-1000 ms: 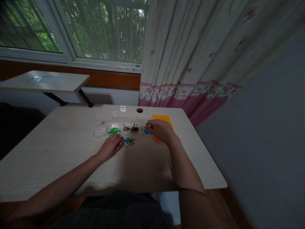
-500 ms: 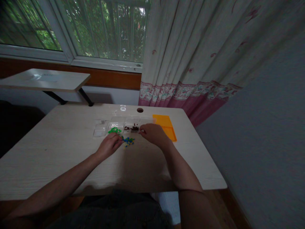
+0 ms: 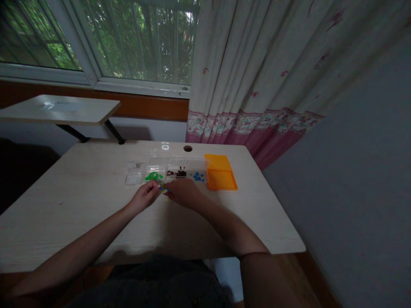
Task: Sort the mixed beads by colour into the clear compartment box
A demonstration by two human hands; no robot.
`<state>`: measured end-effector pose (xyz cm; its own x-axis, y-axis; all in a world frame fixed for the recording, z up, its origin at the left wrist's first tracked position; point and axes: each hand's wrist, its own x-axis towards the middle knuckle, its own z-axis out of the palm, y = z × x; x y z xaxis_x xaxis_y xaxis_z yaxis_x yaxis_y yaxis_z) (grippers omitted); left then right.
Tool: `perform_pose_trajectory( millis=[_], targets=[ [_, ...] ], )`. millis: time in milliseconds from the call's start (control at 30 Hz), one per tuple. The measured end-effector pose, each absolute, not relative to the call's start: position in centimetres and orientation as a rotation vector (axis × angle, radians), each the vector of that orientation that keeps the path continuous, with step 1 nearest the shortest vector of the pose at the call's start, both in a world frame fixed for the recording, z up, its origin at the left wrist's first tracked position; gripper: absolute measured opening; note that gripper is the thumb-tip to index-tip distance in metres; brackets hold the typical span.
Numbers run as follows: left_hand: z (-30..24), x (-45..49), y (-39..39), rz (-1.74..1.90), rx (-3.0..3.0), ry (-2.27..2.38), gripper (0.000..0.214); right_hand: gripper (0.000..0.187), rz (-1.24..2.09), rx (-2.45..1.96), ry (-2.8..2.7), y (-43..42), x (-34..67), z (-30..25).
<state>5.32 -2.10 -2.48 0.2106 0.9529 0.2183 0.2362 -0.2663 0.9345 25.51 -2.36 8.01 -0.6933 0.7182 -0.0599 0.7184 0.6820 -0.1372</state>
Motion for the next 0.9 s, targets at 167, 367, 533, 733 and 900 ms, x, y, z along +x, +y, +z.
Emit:
perform_pose_trajectory(
  millis=[167,367,533,733,900],
  targets=[
    [-3.2,5.1,-2.0,1.122,1.518,1.111,0.046,0.031,-0.207,1.228,2.954,-2.6,25.0,7.6],
    [-2.9,5.0,-2.1,1.113,1.549,1.099,0.049,0.033,-0.163,1.262,3.011,-3.0,24.7,7.5],
    [-2.4,5.1,-2.2,1.109,1.604,1.116,0.050,0.029,-0.104,1.234,2.985,-3.1,24.6,7.5],
    [-2.0,5.2,-2.3,1.125,1.677,1.120,0.053,0.024,-0.076,1.218,2.988,-3.2,24.5,7.5],
    [-1.8,5.3,-2.3,1.133,1.747,1.115,0.052,0.022,-0.096,1.222,2.981,-3.2,24.5,7.4]
  ],
)
